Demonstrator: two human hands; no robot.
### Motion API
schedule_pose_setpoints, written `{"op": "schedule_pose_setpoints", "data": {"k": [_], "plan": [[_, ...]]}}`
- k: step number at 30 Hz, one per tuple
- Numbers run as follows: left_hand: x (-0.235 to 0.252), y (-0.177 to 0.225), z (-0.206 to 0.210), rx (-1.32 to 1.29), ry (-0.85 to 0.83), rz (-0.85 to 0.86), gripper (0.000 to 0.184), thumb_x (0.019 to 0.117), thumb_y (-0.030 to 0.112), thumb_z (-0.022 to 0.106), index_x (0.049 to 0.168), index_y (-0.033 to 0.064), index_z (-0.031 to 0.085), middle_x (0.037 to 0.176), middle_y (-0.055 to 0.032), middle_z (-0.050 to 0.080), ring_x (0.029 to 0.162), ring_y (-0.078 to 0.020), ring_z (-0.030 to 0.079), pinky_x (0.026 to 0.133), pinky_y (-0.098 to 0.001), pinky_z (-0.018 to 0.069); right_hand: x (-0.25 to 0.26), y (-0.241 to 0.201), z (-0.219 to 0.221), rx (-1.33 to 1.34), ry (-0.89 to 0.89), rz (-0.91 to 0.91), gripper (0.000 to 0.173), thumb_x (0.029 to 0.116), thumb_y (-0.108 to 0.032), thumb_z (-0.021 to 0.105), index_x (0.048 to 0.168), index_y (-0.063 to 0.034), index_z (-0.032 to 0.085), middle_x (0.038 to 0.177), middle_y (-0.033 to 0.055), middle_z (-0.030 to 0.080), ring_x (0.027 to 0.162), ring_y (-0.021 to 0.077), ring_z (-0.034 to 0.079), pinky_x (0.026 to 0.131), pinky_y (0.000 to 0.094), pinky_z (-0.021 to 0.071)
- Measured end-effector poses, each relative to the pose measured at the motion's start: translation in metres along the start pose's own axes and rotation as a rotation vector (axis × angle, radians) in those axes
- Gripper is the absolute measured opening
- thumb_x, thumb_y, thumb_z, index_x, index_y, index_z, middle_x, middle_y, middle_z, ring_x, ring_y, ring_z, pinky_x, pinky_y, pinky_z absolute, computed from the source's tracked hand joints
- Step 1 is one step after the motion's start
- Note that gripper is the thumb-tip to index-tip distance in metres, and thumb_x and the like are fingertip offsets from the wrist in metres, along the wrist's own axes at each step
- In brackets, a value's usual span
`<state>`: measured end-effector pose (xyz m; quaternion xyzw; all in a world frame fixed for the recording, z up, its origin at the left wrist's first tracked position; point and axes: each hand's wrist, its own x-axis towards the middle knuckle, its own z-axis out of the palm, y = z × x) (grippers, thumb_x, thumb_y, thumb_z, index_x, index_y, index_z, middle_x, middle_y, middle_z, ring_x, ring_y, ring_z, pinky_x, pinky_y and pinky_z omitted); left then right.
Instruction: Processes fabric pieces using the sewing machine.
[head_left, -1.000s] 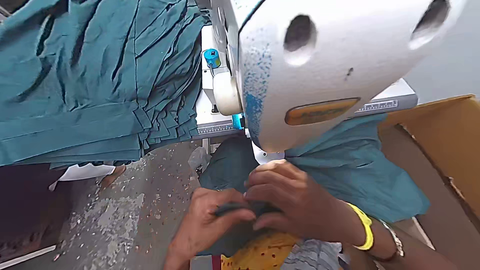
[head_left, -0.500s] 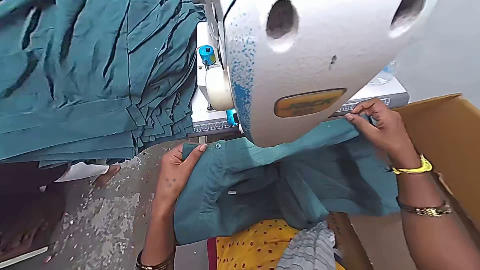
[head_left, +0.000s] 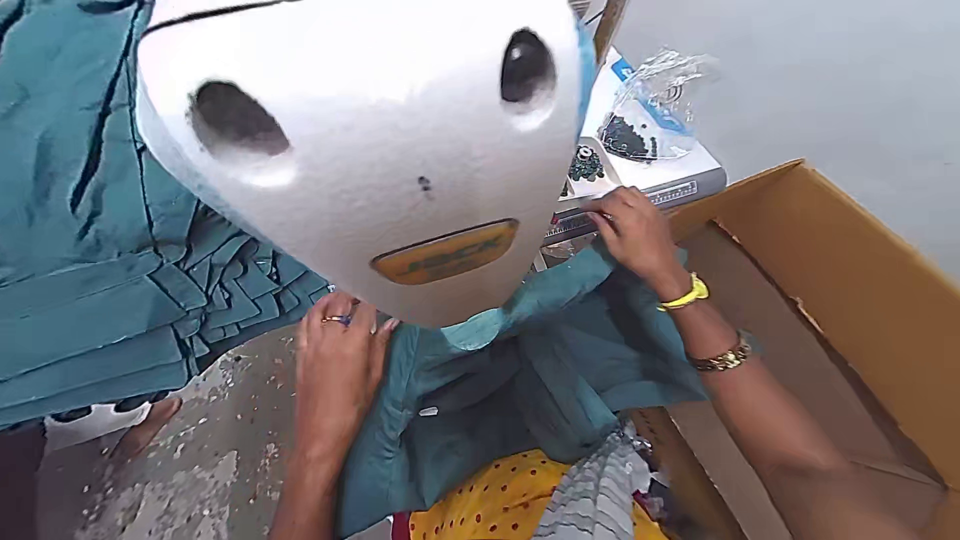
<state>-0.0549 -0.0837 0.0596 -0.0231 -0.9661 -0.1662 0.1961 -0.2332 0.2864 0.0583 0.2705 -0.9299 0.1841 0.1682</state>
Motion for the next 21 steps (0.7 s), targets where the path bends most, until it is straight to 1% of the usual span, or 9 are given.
{"op": "schedule_pose_setpoints", "data": {"k": [1,2,4,7,11,13,16,19,21], "plan": [[0.001,0.01,0.003,-0.057,-0.032,-0.015,0.048,0.105,0.036,0.044,0.122,-0.0014,0.067,0.126,-0.0295,0.063,0.122,-0.0519,0.057,0.101,-0.0664,0.0429,0.008,-0.013,0.006,0.002,0.032,-0.039,0.021,0.1015,-0.012,0.061,0.116,-0.0009,0.073,0.108,0.0228,0.068,0.105,0.042,0.066,0.089,0.0573,0.0533],[0.002,0.021,0.007,-0.154,-0.064,-0.07,0.051,0.1068,0.038,0.041,0.125,-0.0015,0.066,0.13,-0.0259,0.063,0.125,-0.0424,0.057,0.105,-0.0575,0.0437,0.016,-0.025,0.012,0.001,0.042,-0.067,0.023,0.1014,-0.013,0.062,0.119,-0.0013,0.072,0.11,0.0231,0.067,0.106,0.0421,0.065,0.089,0.0564,0.0537],[0.005,0.04,0.013,-0.385,-0.124,-0.223,0.051,0.1073,0.036,0.038,0.124,-0.0044,0.063,0.123,-0.021,0.064,0.119,-0.0258,0.06,0.103,-0.0421,0.0452,0.033,-0.04,0.026,-0.018,0.018,-0.089,0.026,0.0994,-0.014,0.065,0.12,0.0001,0.071,0.114,0.0247,0.065,0.109,0.0445,0.063,0.087,0.0573,0.0526],[0.009,0.052,0.02,-0.531,-0.158,-0.384,0.051,0.1056,0.034,0.04,0.131,-0.0067,0.058,0.121,-0.0205,0.064,0.117,-0.0201,0.06,0.103,-0.0384,0.045,0.053,-0.042,0.046,-0.087,0.011,-0.092,0.023,0.0955,-0.011,0.069,0.114,0.0016,0.072,0.11,0.0244,0.065,0.104,0.0452,0.062,0.079,0.0557,0.0506],[0.008,0.058,0.021,-0.609,-0.121,-0.484,0.047,0.1036,0.026,0.047,0.134,-0.0088,0.052,0.106,-0.0099,0.067,0.097,-0.003,0.061,0.09,-0.0237,0.0491,0.038,-0.044,0.042,0.017,0.116,-0.113,0.016,0.0938,-0.011,0.071,0.104,0.0013,0.071,0.112,0.0244,0.065,0.108,0.0452,0.062,0.086,0.0573,0.0512],[0.009,0.059,0.022,-0.649,-0.095,-0.491,0.044,0.1031,0.023,0.049,0.133,-0.0101,0.05,0.101,-0.0055,0.067,0.091,0.0047,0.06,0.085,-0.0157,0.0486,0.032,-0.039,0.041,0.136,0.204,-0.116,0.014,0.0958,-0.011,0.067,0.101,0.0012,0.071,0.107,0.0213,0.068,0.105,0.0397,0.065,0.087,0.0524,0.053],[0.011,0.06,0.022,-0.689,-0.079,-0.503,0.045,0.1021,0.019,0.052,0.135,-0.0117,0.048,0.11,-0.0082,0.067,0.099,0.0055,0.06,0.09,-0.0151,0.0482,0.029,-0.042,0.03,0.393,0.185,0.082,0.009,0.0975,-0.007,0.065,0.102,-0.0006,0.069,0.09,0.0133,0.069,0.077,0.0228,0.066,0.071,0.0396,0.0546],[0.015,0.06,0.021,-0.7,-0.073,-0.52,0.044,0.1011,0.017,0.052,0.134,-0.0117,0.048,0.117,-0.011,0.065,0.105,0.0034,0.06,0.093,-0.0162,0.0479,0.022,-0.051,0.014,0.614,0.037,0.234,0.016,0.0986,-0.005,0.064,0.113,-0.0046,0.07,0.096,0.0088,0.07,0.077,0.0127,0.066,0.071,0.0304,0.0569],[0.017,0.059,0.021,-0.689,-0.094,-0.536,0.046,0.1021,0.021,0.052,0.136,-0.0102,0.049,0.124,-0.0142,0.064,0.11,-0.0012,0.061,0.096,-0.0198,0.0487,0.023,-0.062,0.006,0.673,-0.015,0.241,0.015,0.099,-0.007,0.064,0.113,-0.005,0.07,0.096,0.0066,0.071,0.078,0.0087,0.065,0.071,0.0267,0.0553]]}}
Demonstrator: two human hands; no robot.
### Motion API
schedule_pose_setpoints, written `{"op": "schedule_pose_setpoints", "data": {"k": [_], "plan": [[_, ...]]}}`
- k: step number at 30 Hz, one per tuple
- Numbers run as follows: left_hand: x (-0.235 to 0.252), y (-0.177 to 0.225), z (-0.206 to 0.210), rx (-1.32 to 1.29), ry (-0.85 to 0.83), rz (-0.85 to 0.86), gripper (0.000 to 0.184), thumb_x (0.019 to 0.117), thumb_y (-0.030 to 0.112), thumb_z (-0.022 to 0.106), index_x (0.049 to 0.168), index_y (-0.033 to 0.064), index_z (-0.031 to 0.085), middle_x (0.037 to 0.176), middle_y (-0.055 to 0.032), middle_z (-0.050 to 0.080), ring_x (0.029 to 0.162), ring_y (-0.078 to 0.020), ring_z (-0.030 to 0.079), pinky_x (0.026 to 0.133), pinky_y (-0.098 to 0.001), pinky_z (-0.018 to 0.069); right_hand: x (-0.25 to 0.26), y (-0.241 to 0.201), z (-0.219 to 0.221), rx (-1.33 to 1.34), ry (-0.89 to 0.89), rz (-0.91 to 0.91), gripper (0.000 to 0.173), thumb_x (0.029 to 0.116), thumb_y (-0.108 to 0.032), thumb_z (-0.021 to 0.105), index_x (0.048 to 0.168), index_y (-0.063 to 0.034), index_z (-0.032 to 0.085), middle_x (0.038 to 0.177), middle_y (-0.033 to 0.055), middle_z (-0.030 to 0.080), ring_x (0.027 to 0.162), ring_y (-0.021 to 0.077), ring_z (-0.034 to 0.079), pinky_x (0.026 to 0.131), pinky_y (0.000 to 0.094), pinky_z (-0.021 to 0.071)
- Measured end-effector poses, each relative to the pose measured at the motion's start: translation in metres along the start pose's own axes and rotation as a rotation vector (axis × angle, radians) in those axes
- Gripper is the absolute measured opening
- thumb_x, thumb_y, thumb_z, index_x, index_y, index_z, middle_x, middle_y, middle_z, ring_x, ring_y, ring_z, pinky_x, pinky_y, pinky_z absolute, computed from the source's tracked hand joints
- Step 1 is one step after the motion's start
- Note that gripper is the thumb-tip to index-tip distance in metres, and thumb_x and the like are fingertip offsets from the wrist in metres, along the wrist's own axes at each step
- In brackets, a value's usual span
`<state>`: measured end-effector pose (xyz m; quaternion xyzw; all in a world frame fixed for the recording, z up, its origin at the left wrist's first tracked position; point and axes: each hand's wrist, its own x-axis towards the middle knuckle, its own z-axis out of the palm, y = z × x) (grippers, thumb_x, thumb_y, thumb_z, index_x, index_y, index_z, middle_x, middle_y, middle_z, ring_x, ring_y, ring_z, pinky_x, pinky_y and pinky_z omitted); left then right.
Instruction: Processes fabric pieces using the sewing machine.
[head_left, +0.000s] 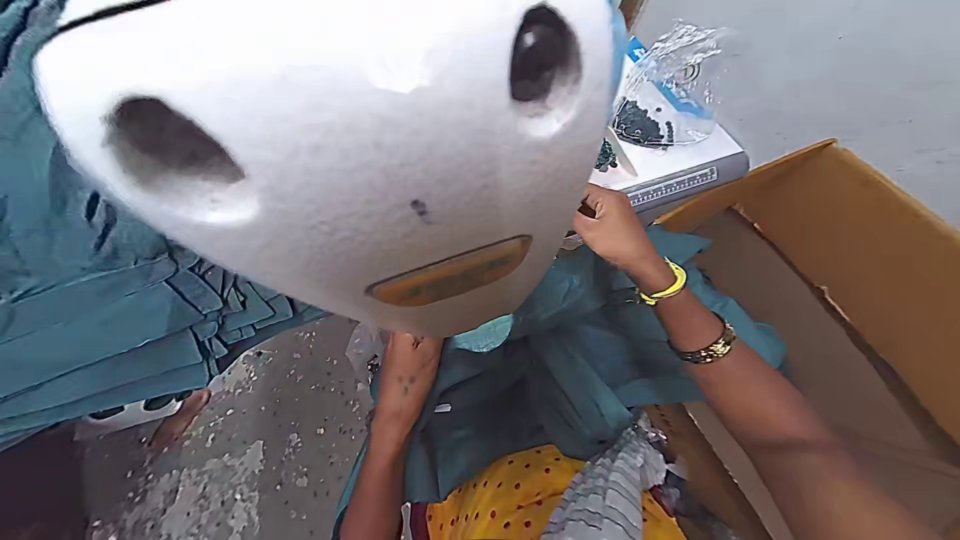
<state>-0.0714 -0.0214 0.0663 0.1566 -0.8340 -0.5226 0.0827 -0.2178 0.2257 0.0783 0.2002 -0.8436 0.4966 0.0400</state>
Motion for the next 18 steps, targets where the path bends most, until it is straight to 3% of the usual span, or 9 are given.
{"op": "schedule_pose_setpoints", "data": {"k": [2,3,4,6,8,10,13,16,18], "plan": [[0.003,-0.006,0.0,0.072,-0.001,0.035,0.048,0.1024,0.026,0.048,0.133,-0.0102,0.052,0.123,-0.0175,0.064,0.113,-0.0106,0.061,0.1,-0.029,0.0486,0.001,-0.016,0.006,-0.069,0.014,-0.099,0.01,0.0967,-0.01,0.068,0.105,-0.0051,0.069,0.09,0.0045,0.07,0.075,0.0062,0.064,0.068,0.0239,0.053],[0.002,-0.009,0.001,0.14,0.016,0.083,0.045,0.1027,0.028,0.046,0.124,-0.0093,0.059,0.111,-0.0167,0.067,0.105,-0.0148,0.064,0.094,-0.0344,0.0507,0.0,-0.025,0.011,-0.132,0.045,-0.189,0.008,0.0941,-0.011,0.07,0.099,-0.0047,0.069,0.084,0.0047,0.069,0.072,0.0078,0.064,0.066,0.0252,0.0527],[-0.004,-0.009,0.0,0.207,0.045,0.171,0.041,0.1028,0.028,0.046,0.107,-0.0073,0.066,0.092,-0.0142,0.068,0.086,-0.0159,0.065,0.08,-0.0358,0.0525,-0.004,-0.032,0.016,-0.201,0.077,-0.309,0.009,0.0917,-0.011,0.071,0.094,-0.0033,0.069,0.081,0.0064,0.068,0.072,0.0115,0.065,0.065,0.0284,0.0524],[-0.021,-0.005,-0.008,0.227,0.004,0.44,0.041,0.1035,0.029,0.05,0.077,0.0012,0.065,0.061,-0.0044,0.057,0.056,-0.0073,0.055,0.054,-0.0244,0.0464,-0.011,-0.039,0.027,-0.324,0.144,-0.665,0.012,0.0887,-0.012,0.069,0.084,-0.0014,0.07,0.08,0.011,0.07,0.075,0.0204,0.07,0.066,0.0336,0.0563],[-0.041,0.003,-0.016,0.128,-0.176,0.564,0.044,0.1061,0.036,0.051,0.071,0.0086,0.055,0.055,0.0014,0.046,0.05,-0.0015,0.045,0.047,-0.0169,0.0379,-0.023,-0.043,0.042,-0.391,0.106,-0.976,0.02,0.0982,-0.016,0.061,0.083,-0.0062,0.069,0.077,0.0093,0.07,0.075,0.0207,0.069,0.067,0.0318,0.0552],[-0.048,0.002,-0.015,0.106,-0.236,0.564,0.041,0.105,0.04,0.053,0.079,0.0108,0.063,0.06,0.0024,0.053,0.053,-0.0013,0.049,0.05,-0.0177,0.0407,-0.028,-0.05,0.051,-0.42,0.0,-1.11,0.021,0.0986,-0.009,0.058,0.08,-0.0097,0.069,0.072,0.005,0.069,0.073,0.0194,0.067,0.063,0.0312,0.05],[-0.045,0.0,-0.012,0.101,-0.174,0.577,0.034,0.1028,0.04,0.057,0.096,0.0111,0.074,0.076,0.0027,0.069,0.067,0.0025,0.061,0.061,-0.0159,0.0492,-0.023,-0.057,0.054,-0.409,-0.04,-0.993,0.017,0.0896,-0.011,0.065,0.075,-0.0101,0.073,0.072,0.0047,0.07,0.078,0.0195,0.07,0.066,0.0311,0.0516],[-0.047,0.0,-0.03,-0.043,-0.095,0.529,0.029,0.1024,0.036,0.061,0.096,0.0104,0.073,0.085,0.0069,0.073,0.078,0.0088,0.064,0.072,-0.0108,0.0532,-0.038,-0.056,0.047,0.01,-0.385,-0.631,0.028,0.1047,-0.028,0.057,0.096,-0.0026,0.067,0.083,0.0054,0.067,0.082,0.0104,0.064,0.08,0.0262,0.0511],[-0.041,-0.01,-0.061,-0.036,0.017,0.404,0.024,0.1011,0.032,0.062,0.092,0.0138,0.074,0.088,0.0135,0.072,0.081,0.0107,0.063,0.075,-0.0109,0.0535,-0.048,-0.056,0.042,0.11,-0.492,-0.454,0.027,0.104,-0.029,0.059,0.103,-0.0021,0.062,0.086,0.0066,0.067,0.082,0.0106,0.062,0.086,0.0323,0.046]]}}
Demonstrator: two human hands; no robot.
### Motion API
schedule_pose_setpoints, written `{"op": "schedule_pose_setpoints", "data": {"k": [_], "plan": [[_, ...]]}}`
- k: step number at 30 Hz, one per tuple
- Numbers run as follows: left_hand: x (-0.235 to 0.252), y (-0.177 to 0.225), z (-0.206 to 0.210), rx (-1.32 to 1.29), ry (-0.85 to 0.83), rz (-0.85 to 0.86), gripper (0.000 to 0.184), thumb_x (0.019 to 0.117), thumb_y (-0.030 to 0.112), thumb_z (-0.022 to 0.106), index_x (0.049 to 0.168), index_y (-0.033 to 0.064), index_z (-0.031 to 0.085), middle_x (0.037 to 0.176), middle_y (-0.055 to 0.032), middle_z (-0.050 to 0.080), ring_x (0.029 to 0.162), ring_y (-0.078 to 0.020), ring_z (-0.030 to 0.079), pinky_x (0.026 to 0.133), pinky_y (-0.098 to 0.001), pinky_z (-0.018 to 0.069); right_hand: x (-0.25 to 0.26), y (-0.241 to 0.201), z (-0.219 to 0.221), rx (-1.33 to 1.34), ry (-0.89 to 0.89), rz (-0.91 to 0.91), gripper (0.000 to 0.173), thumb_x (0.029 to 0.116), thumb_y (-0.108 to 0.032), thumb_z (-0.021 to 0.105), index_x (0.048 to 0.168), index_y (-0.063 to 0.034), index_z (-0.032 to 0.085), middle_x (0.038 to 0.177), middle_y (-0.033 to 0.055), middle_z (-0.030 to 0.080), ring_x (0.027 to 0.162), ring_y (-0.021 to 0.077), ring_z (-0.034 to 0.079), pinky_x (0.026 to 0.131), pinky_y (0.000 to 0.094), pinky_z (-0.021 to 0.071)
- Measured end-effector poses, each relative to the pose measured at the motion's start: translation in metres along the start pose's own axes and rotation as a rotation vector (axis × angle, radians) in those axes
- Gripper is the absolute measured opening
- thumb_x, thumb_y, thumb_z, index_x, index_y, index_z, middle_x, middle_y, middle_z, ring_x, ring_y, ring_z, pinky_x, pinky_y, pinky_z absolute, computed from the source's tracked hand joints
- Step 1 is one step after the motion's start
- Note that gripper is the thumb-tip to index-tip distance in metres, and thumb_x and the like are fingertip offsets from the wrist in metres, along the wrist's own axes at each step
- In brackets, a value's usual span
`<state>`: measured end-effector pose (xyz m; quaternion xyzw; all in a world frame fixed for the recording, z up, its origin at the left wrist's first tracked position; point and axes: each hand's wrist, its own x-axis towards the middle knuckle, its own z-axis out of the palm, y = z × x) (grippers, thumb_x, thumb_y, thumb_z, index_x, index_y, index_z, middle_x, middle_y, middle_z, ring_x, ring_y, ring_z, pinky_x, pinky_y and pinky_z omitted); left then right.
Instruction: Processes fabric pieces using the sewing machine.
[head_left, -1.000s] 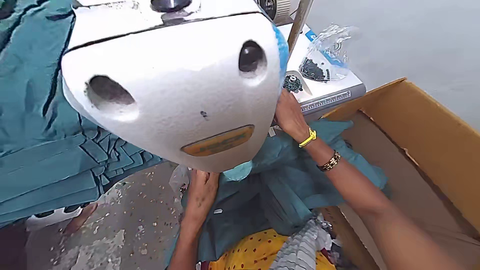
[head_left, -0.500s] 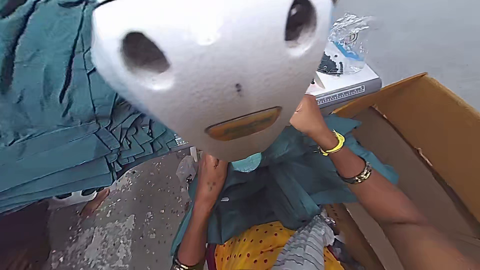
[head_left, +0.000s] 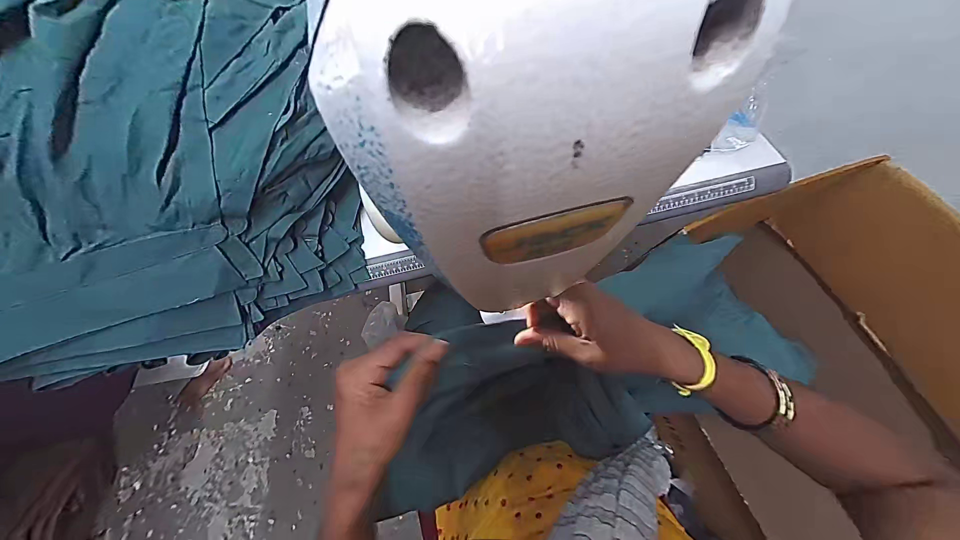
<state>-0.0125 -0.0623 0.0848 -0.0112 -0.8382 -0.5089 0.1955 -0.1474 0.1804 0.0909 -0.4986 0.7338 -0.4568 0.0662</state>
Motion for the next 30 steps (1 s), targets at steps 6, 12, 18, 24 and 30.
{"op": "schedule_pose_setpoints", "data": {"k": [6,12,18,24,30], "plan": [[-0.008,-0.053,-0.045,0.25,0.108,-0.255,0.027,0.098,0.031,0.06,0.092,0.0084,0.073,0.08,0.0103,0.068,0.071,0.0116,0.059,0.066,-0.0094,0.0486,0.024,0.005,0.001,-0.079,0.161,0.483,0.035,0.0871,-0.036,0.08,0.096,-0.0055,0.065,0.074,0.0031,0.061,0.071,0.0165,0.06,0.064,0.0407,0.0477],[-0.008,-0.055,-0.033,0.198,0.145,-0.287,0.024,0.0985,0.029,0.061,0.091,0.0095,0.072,0.076,0.0111,0.066,0.067,0.0107,0.059,0.062,-0.0096,0.0479,0.017,0.015,-0.007,0.029,0.182,0.306,0.02,0.0888,-0.017,0.077,0.097,-0.008,0.06,0.076,-0.0055,0.062,0.071,-0.0026,0.06,0.067,0.0177,0.0509],[0.018,-0.042,-0.018,0.312,0.094,-0.15,0.031,0.0989,0.039,0.059,0.091,0.0136,0.075,0.081,0.0095,0.069,0.073,0.0106,0.059,0.068,-0.0142,0.047,-0.007,0.037,-0.024,-0.126,0.296,0.318,0.013,0.0948,-0.019,0.068,0.099,-0.0122,0.058,0.071,-0.0074,0.054,0.059,0.0008,0.051,0.055,0.0213,0.0443],[0.021,-0.049,-0.001,0.563,0.089,-0.072,0.041,0.1008,0.041,0.053,0.092,0.0072,0.074,0.079,-0.0054,0.07,0.071,-0.0122,0.064,0.067,-0.0368,0.0479,-0.015,0.053,-0.028,-0.542,0.307,0.233,0.017,0.0964,-0.022,0.065,0.098,-0.0057,0.069,0.078,0.008,0.067,0.074,0.0254,0.066,0.071,0.05,0.0502],[0.018,-0.036,0.044,0.23,-0.062,-0.109,0.065,0.1055,0.044,0.045,0.144,-0.0077,0.046,0.139,-0.0204,0.057,0.131,-0.0183,0.054,0.111,-0.0348,0.0429,-0.003,0.079,-0.053,-0.834,0.369,0.291,0.02,0.0968,-0.008,0.066,0.113,0.0007,0.072,0.107,0.0237,0.066,0.101,0.0434,0.065,0.079,0.0548,0.0552]]}}
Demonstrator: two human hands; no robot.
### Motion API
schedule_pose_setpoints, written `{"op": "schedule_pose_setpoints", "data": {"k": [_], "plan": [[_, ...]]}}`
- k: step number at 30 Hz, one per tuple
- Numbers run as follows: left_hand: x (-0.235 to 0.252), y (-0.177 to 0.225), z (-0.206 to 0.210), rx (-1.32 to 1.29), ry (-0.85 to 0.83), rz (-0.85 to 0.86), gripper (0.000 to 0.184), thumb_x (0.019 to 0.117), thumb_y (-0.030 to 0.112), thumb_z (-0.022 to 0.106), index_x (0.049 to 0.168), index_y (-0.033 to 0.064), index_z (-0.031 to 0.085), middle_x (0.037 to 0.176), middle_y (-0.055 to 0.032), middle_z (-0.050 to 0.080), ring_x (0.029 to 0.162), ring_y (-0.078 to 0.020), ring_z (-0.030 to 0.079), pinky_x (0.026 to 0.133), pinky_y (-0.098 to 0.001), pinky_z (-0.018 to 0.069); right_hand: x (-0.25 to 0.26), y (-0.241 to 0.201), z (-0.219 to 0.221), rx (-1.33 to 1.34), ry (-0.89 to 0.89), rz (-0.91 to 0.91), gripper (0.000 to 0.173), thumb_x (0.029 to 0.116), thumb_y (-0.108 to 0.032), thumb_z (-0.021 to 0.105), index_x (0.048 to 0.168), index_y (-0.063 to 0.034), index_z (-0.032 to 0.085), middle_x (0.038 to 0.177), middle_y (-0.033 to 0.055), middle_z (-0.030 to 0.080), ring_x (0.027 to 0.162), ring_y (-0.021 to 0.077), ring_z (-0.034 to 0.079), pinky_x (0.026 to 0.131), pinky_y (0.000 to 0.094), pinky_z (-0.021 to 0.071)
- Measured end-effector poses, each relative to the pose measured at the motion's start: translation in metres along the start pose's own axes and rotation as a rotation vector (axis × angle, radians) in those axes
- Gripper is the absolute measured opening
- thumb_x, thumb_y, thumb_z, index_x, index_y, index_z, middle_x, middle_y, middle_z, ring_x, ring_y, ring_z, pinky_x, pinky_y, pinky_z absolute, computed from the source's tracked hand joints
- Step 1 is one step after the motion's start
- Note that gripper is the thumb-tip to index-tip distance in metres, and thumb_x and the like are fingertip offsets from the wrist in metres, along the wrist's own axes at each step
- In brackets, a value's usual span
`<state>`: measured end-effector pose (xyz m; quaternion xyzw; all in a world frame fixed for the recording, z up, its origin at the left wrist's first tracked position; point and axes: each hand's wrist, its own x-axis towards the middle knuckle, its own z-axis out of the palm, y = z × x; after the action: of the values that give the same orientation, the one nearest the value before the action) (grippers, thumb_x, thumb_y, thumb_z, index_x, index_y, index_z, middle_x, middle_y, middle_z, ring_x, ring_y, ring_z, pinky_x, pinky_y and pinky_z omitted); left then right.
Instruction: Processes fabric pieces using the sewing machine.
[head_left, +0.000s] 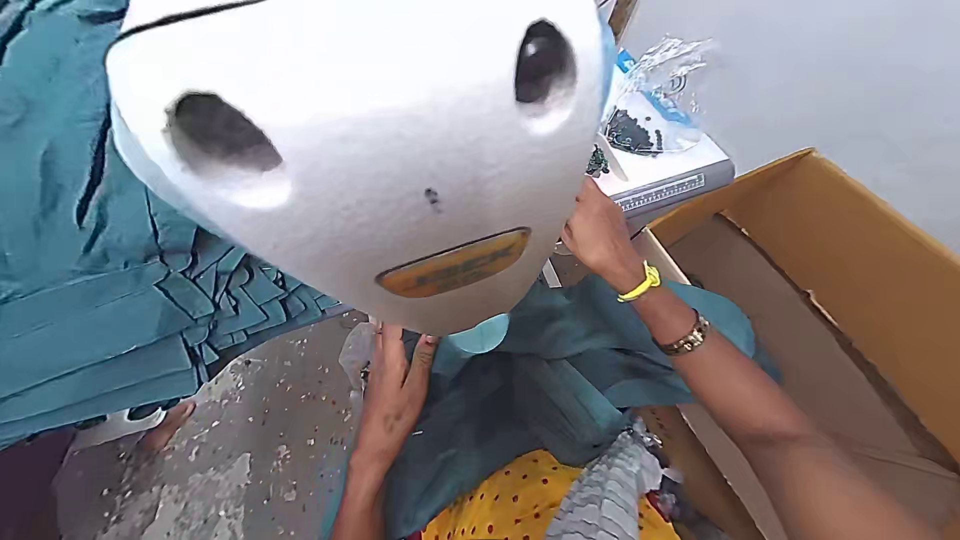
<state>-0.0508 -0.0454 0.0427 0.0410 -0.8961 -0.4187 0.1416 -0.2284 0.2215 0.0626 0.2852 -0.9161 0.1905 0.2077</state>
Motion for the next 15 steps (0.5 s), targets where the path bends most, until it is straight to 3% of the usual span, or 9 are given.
{"op": "schedule_pose_setpoints", "data": {"k": [2,4,6,9,13,15], "plan": [[0.004,0.015,0.011,-0.208,-0.008,-0.094,0.059,0.1049,0.035,0.045,0.141,-0.011,0.042,0.127,-0.0149,0.06,0.117,-0.0035,0.057,0.102,-0.0208,0.0464,0.013,0.002,0.01,-0.026,-0.023,-0.013,0.021,0.0956,-0.009,0.067,0.114,0.0011,0.072,0.108,0.0238,0.066,0.101,0.0439,0.066,0.078,0.0548,0.0555],[0.01,0.025,0.018,-0.257,0.012,-0.196,0.056,0.1026,0.029,0.046,0.14,-0.0122,0.042,0.123,-0.0167,0.059,0.113,-0.0042,0.057,0.099,-0.0209,0.0458,0.024,0.003,0.018,-0.075,-0.095,-0.015,0.022,0.0959,-0.006,0.065,0.115,0.003,0.072,0.109,0.0237,0.066,0.103,0.0436,0.065,0.079,0.0544,0.0546],[0.012,0.029,0.023,-0.266,0.041,-0.248,0.058,0.1017,0.029,0.047,0.14,-0.0142,0.042,0.125,-0.0191,0.058,0.112,-0.0053,0.056,0.098,-0.0208,0.0454,0.023,0.004,0.022,-0.075,-0.061,-0.052,0.019,0.0923,0.001,0.064,0.109,0.0054,0.072,0.106,0.0249,0.065,0.1,0.0448,0.065,0.076,0.0547,0.054],[0.01,0.033,0.028,-0.292,0.09,-0.254,0.053,0.1025,0.025,0.047,0.135,-0.0161,0.044,0.117,-0.0161,0.059,0.105,-0.0004,0.056,0.092,-0.0161,0.0456,0.008,0.004,0.016,0.046,0.089,-0.099,0.009,0.0885,0.001,0.066,0.095,0.0049,0.07,0.095,0.0254,0.064,0.091,0.0456,0.066,0.072,0.0549,0.0535],[0.009,0.034,0.032,-0.364,0.142,-0.241,0.047,0.1011,0.023,0.05,0.127,-0.0161,0.045,0.105,-0.007,0.057,0.095,0.0053,0.056,0.086,-0.0122,0.0466,0.005,0.011,0.012,0.194,0.172,-0.015,0.016,0.0943,-0.01,0.068,0.095,0.0047,0.071,0.096,0.0236,0.069,0.094,0.0409,0.069,0.083,0.0495,0.0547],[0.011,0.034,0.034,-0.402,0.167,-0.241,0.043,0.0999,0.02,0.052,0.124,-0.0145,0.045,0.101,-0.0043,0.057,0.092,0.006,0.057,0.083,-0.012,0.0479,0.004,0.012,0.007,0.255,0.203,0.04,0.014,0.0942,-0.01,0.069,0.097,0.0039,0.069,0.091,0.0205,0.069,0.087,0.0342,0.069,0.081,0.0456,0.0548]]}}
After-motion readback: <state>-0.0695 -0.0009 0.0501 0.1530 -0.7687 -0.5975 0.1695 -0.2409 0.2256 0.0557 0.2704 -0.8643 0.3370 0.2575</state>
